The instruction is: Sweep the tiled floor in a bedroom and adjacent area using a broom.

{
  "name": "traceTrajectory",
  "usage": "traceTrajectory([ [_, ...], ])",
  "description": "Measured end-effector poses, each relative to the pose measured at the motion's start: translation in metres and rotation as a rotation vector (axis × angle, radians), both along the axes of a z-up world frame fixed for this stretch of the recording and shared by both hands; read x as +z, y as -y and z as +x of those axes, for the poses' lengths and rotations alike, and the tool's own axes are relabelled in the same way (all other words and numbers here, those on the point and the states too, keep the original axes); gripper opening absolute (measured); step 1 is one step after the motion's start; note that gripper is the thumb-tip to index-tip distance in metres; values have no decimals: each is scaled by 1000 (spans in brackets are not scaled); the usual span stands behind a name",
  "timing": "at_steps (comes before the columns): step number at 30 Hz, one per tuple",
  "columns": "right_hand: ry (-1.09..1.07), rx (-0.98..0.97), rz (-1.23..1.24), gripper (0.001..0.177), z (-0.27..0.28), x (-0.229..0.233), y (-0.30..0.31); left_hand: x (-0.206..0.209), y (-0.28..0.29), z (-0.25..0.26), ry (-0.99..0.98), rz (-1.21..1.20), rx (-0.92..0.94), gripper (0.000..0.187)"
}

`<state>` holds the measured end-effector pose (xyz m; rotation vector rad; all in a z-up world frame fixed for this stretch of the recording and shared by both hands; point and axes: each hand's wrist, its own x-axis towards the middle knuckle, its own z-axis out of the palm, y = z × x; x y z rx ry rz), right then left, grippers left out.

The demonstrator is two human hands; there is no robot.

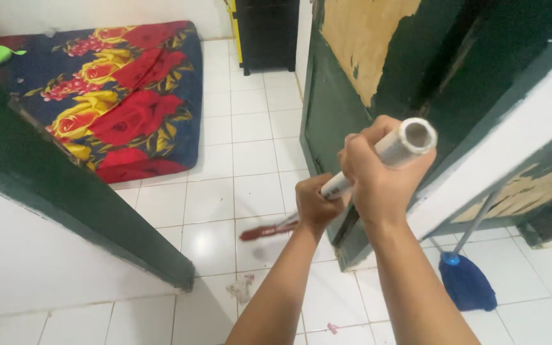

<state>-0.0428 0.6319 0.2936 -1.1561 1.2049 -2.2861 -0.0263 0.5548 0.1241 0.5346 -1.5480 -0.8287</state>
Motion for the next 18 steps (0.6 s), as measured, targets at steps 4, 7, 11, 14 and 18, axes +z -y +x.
traceTrajectory([
  [4, -331, -150, 119, 29, -29, -95, -3, -66, 11, -16, 88, 238, -252, 14],
  [7, -489, -240, 266, 31, -33, -173, -32, -138, -12, -15, 303, 157, -342, 18],
  [11, -400, -201, 302, 27, -30, -161, -111, -140, -119, -19, 342, 59, -36, 20],
  [14, -47, -199, 150, 22, -37, -88, -143, -107, -162, -44, 220, 26, -23, 21],
  [18, -83, -20, -83, 35, -42, -29, -176, -35, -182, -47, 182, -92, 94, 27],
])
